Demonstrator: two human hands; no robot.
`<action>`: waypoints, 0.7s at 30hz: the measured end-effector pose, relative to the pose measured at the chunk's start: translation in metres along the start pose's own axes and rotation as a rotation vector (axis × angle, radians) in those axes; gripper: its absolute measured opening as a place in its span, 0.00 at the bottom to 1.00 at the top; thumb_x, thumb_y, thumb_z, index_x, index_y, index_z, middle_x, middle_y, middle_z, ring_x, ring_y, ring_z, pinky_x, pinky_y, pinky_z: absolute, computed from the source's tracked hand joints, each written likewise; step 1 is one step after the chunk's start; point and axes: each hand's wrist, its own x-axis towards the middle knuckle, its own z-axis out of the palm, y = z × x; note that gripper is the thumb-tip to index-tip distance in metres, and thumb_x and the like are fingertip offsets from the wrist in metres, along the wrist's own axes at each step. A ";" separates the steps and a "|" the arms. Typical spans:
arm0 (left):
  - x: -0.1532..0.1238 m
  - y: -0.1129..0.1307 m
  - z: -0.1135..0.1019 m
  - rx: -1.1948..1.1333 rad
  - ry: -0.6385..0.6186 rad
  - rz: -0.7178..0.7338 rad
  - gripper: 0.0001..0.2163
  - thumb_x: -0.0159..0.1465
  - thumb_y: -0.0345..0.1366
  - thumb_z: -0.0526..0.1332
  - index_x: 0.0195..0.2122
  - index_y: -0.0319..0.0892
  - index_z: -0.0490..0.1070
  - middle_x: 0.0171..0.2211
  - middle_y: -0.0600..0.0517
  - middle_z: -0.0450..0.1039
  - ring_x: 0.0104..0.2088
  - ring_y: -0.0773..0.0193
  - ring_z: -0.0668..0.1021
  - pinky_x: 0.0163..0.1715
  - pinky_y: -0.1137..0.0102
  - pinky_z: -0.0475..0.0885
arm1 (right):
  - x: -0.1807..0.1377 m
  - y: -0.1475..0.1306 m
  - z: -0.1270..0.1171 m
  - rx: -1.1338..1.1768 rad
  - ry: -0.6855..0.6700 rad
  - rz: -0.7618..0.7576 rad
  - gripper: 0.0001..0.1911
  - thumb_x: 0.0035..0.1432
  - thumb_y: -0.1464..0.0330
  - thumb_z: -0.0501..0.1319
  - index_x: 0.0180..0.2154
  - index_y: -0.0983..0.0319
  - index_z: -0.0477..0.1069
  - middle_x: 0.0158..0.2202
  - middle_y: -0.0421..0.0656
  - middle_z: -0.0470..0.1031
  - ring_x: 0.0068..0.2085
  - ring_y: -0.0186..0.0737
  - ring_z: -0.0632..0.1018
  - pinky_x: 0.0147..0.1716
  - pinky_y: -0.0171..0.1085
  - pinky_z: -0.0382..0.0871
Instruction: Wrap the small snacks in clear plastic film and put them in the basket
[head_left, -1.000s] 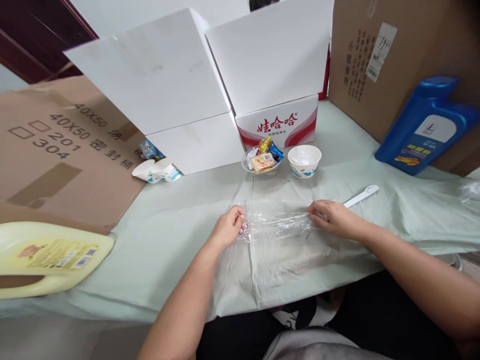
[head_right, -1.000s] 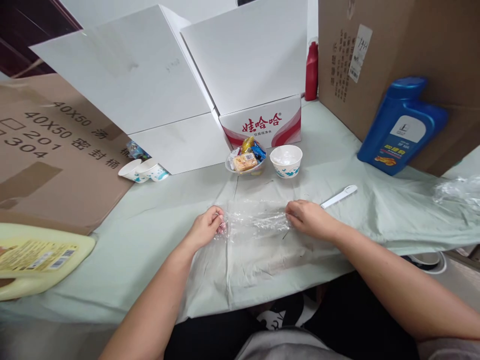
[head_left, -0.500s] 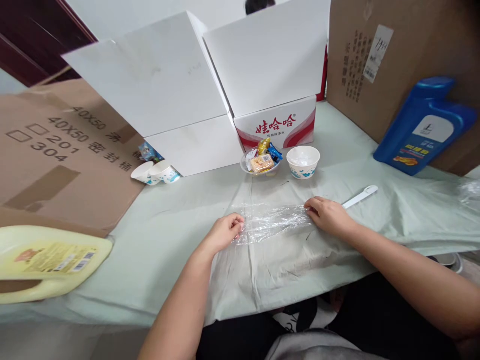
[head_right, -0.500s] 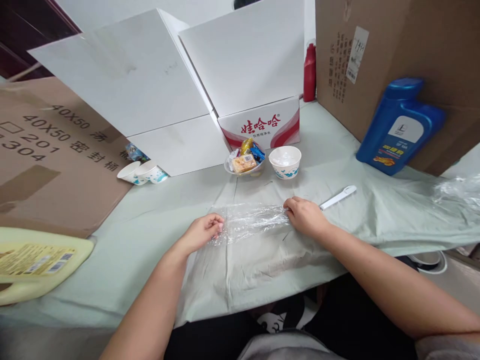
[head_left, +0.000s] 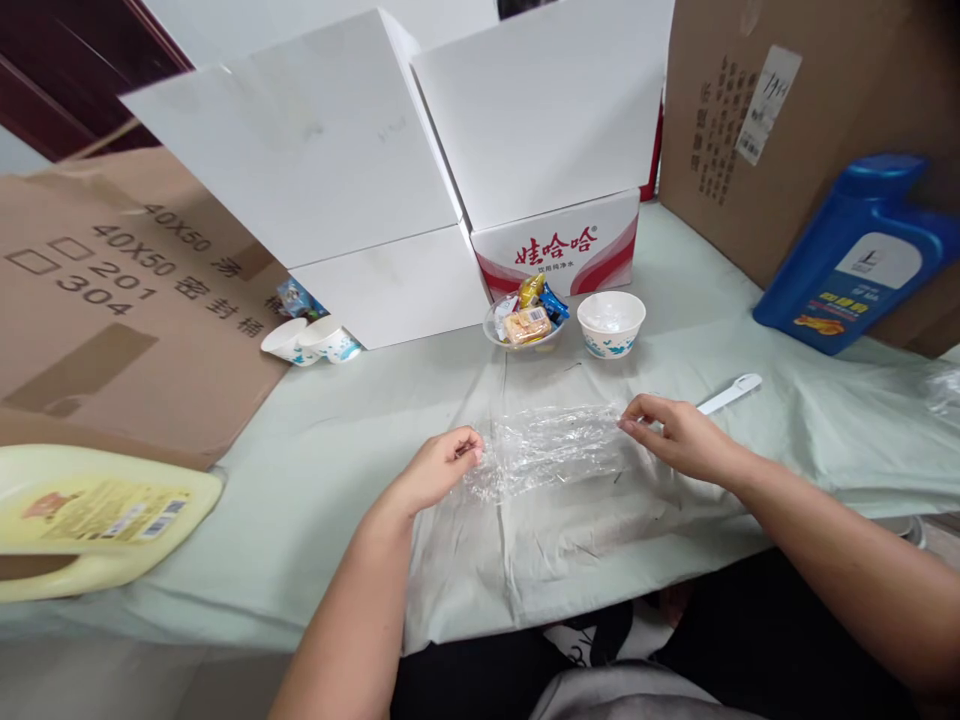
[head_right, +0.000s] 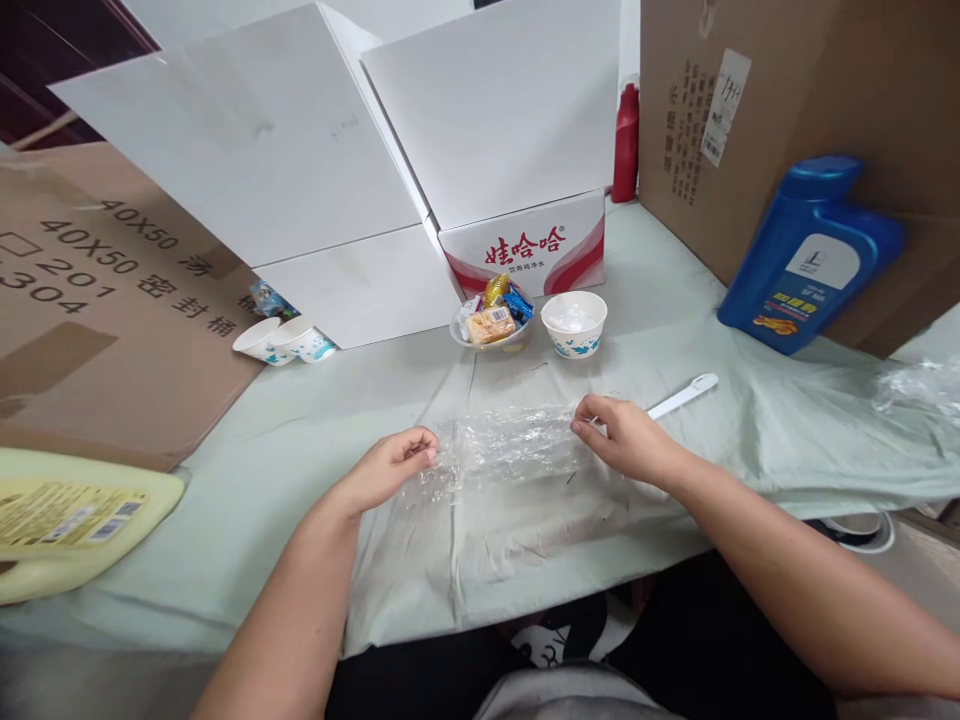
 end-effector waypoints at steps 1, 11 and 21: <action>0.004 -0.003 0.002 0.047 0.074 0.009 0.06 0.58 0.39 0.57 0.30 0.44 0.68 0.25 0.55 0.71 0.28 0.64 0.73 0.30 0.71 0.66 | 0.002 0.001 0.003 0.007 0.026 0.015 0.10 0.62 0.61 0.53 0.36 0.57 0.69 0.32 0.42 0.77 0.30 0.40 0.75 0.29 0.37 0.65; 0.028 -0.012 0.022 0.429 0.381 -0.110 0.03 0.62 0.34 0.57 0.35 0.46 0.69 0.31 0.51 0.75 0.32 0.58 0.76 0.32 0.69 0.65 | 0.021 0.006 0.036 -0.374 0.086 0.075 0.10 0.65 0.68 0.50 0.44 0.61 0.67 0.42 0.48 0.79 0.39 0.46 0.78 0.35 0.38 0.64; 0.020 0.011 0.048 0.605 0.456 0.341 0.07 0.65 0.33 0.56 0.40 0.43 0.73 0.41 0.43 0.73 0.48 0.50 0.74 0.51 0.56 0.67 | 0.020 0.003 0.043 -0.487 0.087 0.077 0.11 0.66 0.67 0.50 0.45 0.61 0.68 0.44 0.49 0.78 0.39 0.46 0.79 0.32 0.38 0.62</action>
